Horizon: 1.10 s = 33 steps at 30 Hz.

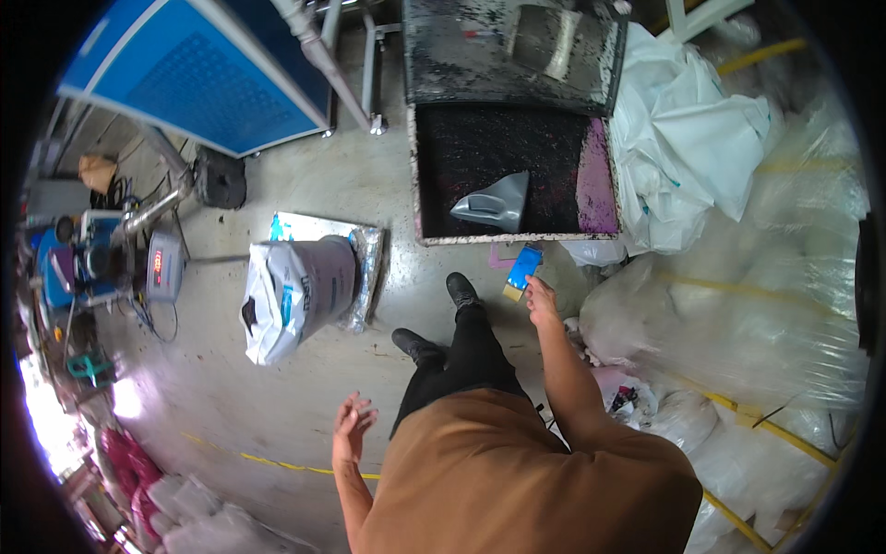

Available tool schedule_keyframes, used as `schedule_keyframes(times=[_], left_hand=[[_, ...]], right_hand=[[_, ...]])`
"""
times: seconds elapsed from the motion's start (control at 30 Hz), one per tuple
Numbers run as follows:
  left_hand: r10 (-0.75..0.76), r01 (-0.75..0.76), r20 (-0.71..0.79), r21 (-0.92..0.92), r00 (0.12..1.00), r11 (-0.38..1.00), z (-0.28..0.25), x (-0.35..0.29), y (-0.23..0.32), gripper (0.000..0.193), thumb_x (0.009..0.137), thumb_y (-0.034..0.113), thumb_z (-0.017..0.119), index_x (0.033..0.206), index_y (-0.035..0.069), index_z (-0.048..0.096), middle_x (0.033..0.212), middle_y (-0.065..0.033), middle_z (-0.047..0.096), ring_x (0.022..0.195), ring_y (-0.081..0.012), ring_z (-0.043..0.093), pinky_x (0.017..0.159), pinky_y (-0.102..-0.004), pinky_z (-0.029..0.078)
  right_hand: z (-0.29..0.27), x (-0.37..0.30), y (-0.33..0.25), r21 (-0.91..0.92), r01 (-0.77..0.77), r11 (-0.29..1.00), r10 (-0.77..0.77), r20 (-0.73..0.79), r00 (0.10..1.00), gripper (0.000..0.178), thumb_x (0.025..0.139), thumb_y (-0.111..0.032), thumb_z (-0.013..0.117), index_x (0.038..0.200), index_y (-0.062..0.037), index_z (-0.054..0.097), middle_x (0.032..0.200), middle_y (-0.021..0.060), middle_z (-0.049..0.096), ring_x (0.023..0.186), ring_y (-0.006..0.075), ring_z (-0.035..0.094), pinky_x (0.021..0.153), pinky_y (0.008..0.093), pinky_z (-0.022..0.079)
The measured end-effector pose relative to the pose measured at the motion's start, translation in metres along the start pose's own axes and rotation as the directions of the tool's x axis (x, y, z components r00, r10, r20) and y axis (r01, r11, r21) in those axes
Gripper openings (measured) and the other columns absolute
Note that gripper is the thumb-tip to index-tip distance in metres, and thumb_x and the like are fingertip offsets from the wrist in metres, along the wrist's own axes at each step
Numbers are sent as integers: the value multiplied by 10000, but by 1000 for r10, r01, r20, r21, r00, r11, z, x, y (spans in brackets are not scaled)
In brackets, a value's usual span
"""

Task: The person seals a white plastic bag containing a dark object using a handheld tape dispenser. They then write on the sealed bag with a red marker and place it on a metal rack among other similar packages.

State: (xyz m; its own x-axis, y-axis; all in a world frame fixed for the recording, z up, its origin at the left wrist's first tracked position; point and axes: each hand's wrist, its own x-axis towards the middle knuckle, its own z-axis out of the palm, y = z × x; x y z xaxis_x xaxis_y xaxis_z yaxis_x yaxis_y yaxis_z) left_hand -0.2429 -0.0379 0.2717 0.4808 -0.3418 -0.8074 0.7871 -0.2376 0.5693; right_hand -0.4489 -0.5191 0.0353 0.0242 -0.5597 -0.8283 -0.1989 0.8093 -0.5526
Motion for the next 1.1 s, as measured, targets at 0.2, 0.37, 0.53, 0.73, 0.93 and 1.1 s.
schedule_keyframes(times=[0.2,0.37,0.53,0.73,0.93,1.1], left_hand=[[106,-115,78,112,991,987,-28,16,19,737,884,439,723,1471,65,480,1320,-121,606,1157,-279,620,1029,-446,454],[174,-183,82,118,981,976,-47,9,24,631,920,380,719,1432,59,538,1265,-100,631,1127,-233,625,992,-399,471],[306,-323,130,141,943,936,-47,-13,48,485,956,335,701,1346,59,618,1229,-83,664,1088,-198,636,965,-350,481],[437,-457,210,59,875,887,-42,-38,72,371,978,309,687,1242,48,695,1094,-54,713,1031,-150,644,928,-306,495],[426,-397,208,-168,880,902,-32,-50,84,424,1013,385,636,1210,16,701,1059,-75,733,944,-153,665,875,-304,526],[295,-232,167,-319,941,919,-28,-45,103,586,986,555,620,1138,-5,696,1021,-106,725,872,-166,674,818,-289,534]], right_hand=[[1,-127,-7,161,104,981,-174,521,836,253,921,-246,715,1106,-87,647,917,32,637,829,185,594,881,343,458],[78,-240,-27,329,-161,931,-103,657,747,269,955,-279,560,1008,-21,615,840,78,588,769,212,574,829,394,472],[121,-290,-2,358,-514,779,-35,844,535,328,945,-314,537,981,5,606,712,70,474,603,171,461,633,300,447],[154,-354,19,144,-549,823,85,925,370,406,997,-386,456,977,-23,637,670,45,472,535,137,454,608,300,425],[183,-370,29,-7,-418,908,153,936,316,413,977,-385,423,1039,-48,653,677,38,486,541,151,469,677,344,454],[208,-360,20,-112,-86,990,131,955,267,405,951,-354,428,1079,-28,632,740,84,582,546,173,504,702,392,502]])
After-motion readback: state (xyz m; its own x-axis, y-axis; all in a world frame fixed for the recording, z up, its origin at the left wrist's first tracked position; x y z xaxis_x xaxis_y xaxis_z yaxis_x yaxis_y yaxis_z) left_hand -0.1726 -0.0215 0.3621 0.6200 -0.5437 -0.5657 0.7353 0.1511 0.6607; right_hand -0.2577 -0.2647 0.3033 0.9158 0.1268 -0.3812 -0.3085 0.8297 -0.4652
